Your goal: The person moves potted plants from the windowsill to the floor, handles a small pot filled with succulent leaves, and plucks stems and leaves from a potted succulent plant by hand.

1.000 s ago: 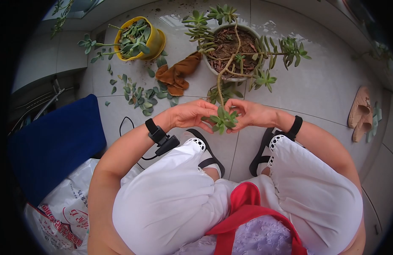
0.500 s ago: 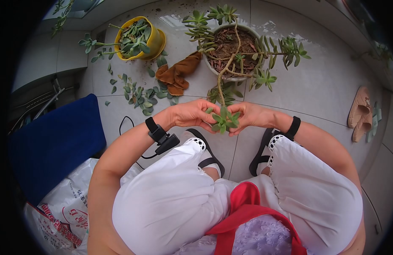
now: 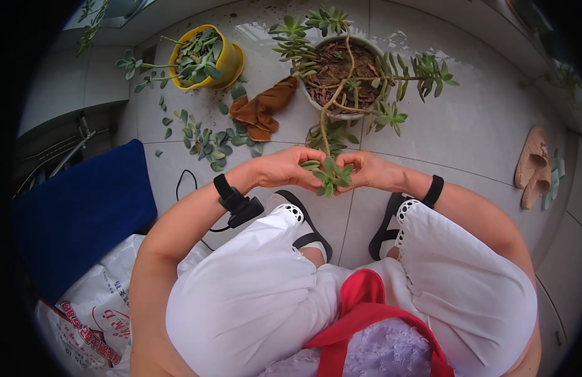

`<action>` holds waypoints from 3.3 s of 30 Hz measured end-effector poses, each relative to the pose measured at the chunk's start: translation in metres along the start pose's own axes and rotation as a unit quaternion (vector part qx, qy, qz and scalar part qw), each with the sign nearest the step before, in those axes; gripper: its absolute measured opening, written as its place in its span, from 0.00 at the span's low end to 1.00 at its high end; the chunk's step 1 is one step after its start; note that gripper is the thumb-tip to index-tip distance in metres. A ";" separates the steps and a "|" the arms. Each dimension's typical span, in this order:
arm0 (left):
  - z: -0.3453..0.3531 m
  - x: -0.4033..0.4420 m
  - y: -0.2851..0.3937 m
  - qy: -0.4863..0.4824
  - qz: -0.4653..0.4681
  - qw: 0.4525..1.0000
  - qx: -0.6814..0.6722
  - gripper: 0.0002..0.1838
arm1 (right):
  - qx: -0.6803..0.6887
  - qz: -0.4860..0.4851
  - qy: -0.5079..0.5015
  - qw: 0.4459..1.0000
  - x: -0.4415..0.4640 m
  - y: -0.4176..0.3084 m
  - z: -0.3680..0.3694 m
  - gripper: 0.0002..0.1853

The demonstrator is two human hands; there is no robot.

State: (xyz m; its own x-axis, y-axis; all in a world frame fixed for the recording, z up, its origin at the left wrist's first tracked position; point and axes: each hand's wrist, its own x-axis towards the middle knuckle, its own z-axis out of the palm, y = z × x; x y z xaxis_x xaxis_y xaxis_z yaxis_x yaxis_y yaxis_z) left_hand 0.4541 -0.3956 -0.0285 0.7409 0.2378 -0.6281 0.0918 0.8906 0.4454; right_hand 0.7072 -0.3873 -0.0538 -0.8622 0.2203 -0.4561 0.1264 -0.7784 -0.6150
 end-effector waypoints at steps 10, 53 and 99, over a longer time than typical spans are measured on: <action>0.000 0.000 -0.005 0.005 -0.002 0.999 0.043 0.21 | -0.056 0.029 0.036 0.997 0.006 -0.007 0.009 0.09; -0.007 -0.013 0.029 0.017 0.005 0.999 -0.043 0.17 | -0.282 -0.167 0.104 0.939 0.004 -0.022 0.012 0.16; 0.011 0.005 0.011 0.000 -0.035 0.989 -0.143 0.18 | -0.126 -0.071 0.043 0.989 -0.030 -0.040 0.008 0.16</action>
State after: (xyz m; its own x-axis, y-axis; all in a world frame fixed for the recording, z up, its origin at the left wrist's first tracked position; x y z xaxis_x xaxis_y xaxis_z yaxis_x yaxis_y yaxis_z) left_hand 0.4661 -0.3889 -0.0194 0.7392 0.1723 -0.6511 -0.0501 0.9781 0.2020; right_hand 0.7239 -0.3681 -0.0103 -0.8363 0.3747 -0.4002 0.1348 -0.5670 -0.8126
